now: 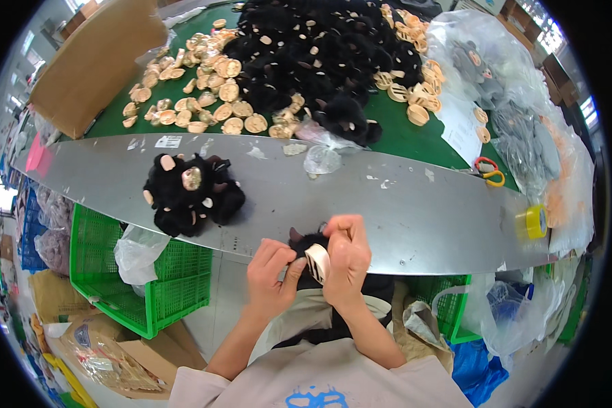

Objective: The person assembles small black plush toys by inserting a round wooden base into each toy's opening, then closing the seam. Completed units are placed into a green basket on the table.

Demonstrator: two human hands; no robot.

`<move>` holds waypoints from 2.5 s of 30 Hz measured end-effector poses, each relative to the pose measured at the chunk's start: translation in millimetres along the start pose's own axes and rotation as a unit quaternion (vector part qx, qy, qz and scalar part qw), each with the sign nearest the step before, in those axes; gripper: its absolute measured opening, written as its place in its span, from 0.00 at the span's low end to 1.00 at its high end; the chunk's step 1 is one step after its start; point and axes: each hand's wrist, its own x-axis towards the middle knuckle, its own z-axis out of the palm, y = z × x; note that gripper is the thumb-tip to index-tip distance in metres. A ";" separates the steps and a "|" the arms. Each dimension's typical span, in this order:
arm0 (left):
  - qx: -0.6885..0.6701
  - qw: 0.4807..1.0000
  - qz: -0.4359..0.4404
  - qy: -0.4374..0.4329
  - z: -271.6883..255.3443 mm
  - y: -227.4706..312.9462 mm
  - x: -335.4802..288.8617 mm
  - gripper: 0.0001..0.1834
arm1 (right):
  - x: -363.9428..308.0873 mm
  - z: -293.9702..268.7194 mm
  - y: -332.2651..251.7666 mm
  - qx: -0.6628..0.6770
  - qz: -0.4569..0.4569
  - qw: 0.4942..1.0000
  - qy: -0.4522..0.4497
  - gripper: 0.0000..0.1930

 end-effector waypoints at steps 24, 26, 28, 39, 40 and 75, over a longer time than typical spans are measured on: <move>-0.079 0.992 -0.099 -0.012 56.9 -0.2 -5.4 0.07 | 2.5 -16.2 20.8 -0.170 -0.042 0.984 -0.016 0.06; -0.090 0.992 -0.090 -0.008 59.1 -6.3 -7.1 0.10 | 3.4 -14.4 19.4 -0.175 -0.029 0.984 -0.021 0.07; -0.091 0.992 -0.081 -0.005 59.8 -6.8 -6.3 0.10 | 4.0 -15.6 18.2 -0.176 -0.016 0.984 -0.031 0.07; -0.083 0.995 -0.053 0.012 59.4 -0.7 2.1 0.08 | 16.2 -32.9 24.2 -0.212 -0.031 0.973 -0.086 0.15; -0.075 0.996 -0.043 0.009 59.3 -1.3 2.2 0.09 | 15.7 -34.9 22.6 -0.205 -0.016 0.975 -0.088 0.15; -0.100 0.995 -0.004 0.005 54.2 14.2 -11.8 0.12 | -2.2 -35.3 13.6 -0.096 0.102 0.990 0.017 0.25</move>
